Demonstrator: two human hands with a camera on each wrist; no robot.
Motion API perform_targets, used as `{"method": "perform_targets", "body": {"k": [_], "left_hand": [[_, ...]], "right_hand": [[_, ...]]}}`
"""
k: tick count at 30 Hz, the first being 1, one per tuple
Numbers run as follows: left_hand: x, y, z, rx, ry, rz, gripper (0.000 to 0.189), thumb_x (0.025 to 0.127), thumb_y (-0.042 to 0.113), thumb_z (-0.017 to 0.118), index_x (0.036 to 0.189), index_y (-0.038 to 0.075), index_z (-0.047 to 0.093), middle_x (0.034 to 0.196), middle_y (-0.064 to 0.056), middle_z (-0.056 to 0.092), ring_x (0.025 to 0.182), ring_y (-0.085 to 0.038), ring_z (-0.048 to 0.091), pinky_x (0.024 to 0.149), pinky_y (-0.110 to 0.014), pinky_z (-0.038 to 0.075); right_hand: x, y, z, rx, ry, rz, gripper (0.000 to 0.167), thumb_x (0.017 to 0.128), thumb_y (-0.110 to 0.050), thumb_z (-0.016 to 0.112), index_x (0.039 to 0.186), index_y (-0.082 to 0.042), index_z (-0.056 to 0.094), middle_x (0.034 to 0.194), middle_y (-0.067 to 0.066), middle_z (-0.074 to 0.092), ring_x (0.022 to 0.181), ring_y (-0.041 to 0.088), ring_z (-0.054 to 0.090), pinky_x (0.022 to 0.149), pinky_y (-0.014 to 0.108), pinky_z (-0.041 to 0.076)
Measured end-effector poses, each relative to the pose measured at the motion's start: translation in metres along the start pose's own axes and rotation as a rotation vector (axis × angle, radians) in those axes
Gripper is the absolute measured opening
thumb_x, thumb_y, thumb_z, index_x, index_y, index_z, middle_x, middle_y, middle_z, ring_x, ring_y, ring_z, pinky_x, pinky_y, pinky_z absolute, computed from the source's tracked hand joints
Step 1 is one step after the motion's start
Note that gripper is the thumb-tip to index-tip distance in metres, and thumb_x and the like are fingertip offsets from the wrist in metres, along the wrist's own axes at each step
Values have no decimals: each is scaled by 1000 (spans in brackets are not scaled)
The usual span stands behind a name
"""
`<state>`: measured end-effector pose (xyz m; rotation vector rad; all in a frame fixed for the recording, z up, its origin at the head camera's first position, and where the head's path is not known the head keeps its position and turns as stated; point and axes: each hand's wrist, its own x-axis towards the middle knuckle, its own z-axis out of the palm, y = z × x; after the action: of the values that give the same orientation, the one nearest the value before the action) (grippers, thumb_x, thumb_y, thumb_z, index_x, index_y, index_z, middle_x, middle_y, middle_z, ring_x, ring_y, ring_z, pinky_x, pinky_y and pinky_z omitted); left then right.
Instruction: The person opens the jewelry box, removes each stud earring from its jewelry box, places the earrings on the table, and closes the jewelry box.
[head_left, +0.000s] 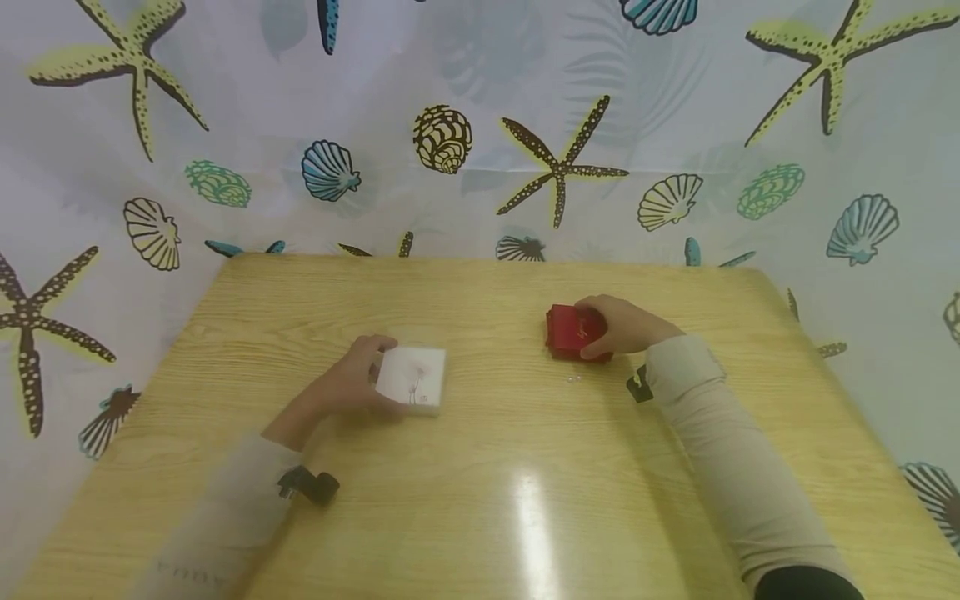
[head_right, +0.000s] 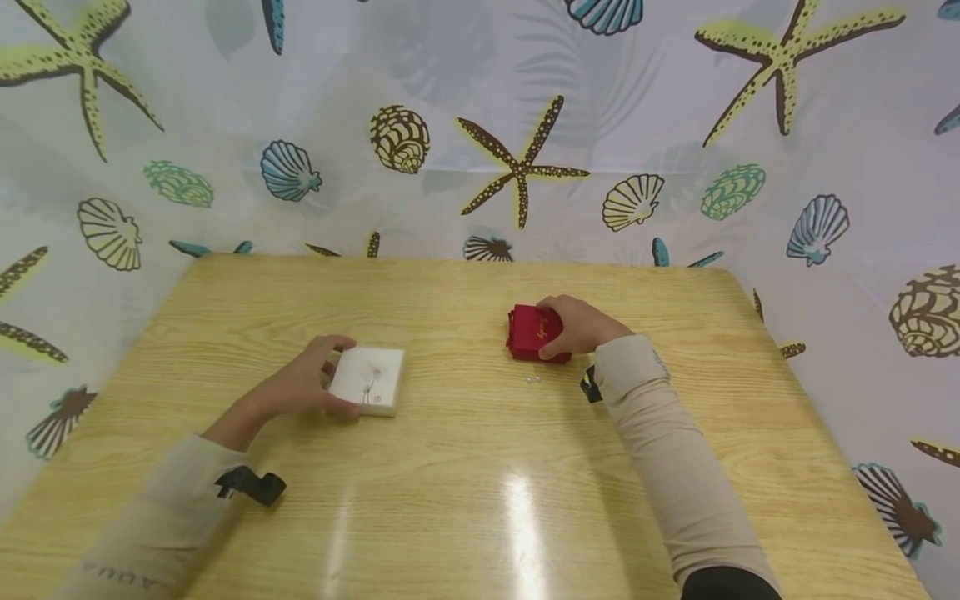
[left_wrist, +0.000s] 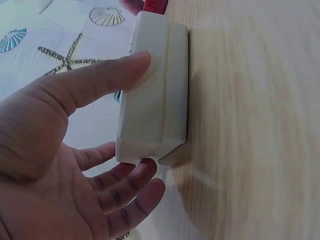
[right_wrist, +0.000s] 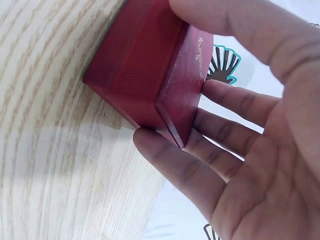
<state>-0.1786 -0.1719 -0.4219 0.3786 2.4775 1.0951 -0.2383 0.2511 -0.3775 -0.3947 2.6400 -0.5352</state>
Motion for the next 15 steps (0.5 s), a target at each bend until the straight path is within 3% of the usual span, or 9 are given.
{"method": "perform_targets", "body": {"k": [10, 15], "left_hand": [[-5, 24, 36, -26, 15, 26, 109, 60, 27, 95, 149, 6, 35, 141, -15, 41, 103, -25, 50, 83, -31, 47], [-8, 36, 53, -13, 23, 2, 107, 59, 26, 95, 148, 9, 37, 134, -11, 45, 99, -22, 52, 78, -29, 47]], "right_hand": [[0, 2, 1, 13, 3, 17, 76, 85, -20, 77, 149, -3, 39, 146, 22, 48, 133, 39, 47, 113, 57, 39], [0, 3, 2, 15, 6, 22, 77, 85, -19, 78, 149, -3, 39, 146, 21, 49, 133, 38, 47, 113, 56, 39]]}}
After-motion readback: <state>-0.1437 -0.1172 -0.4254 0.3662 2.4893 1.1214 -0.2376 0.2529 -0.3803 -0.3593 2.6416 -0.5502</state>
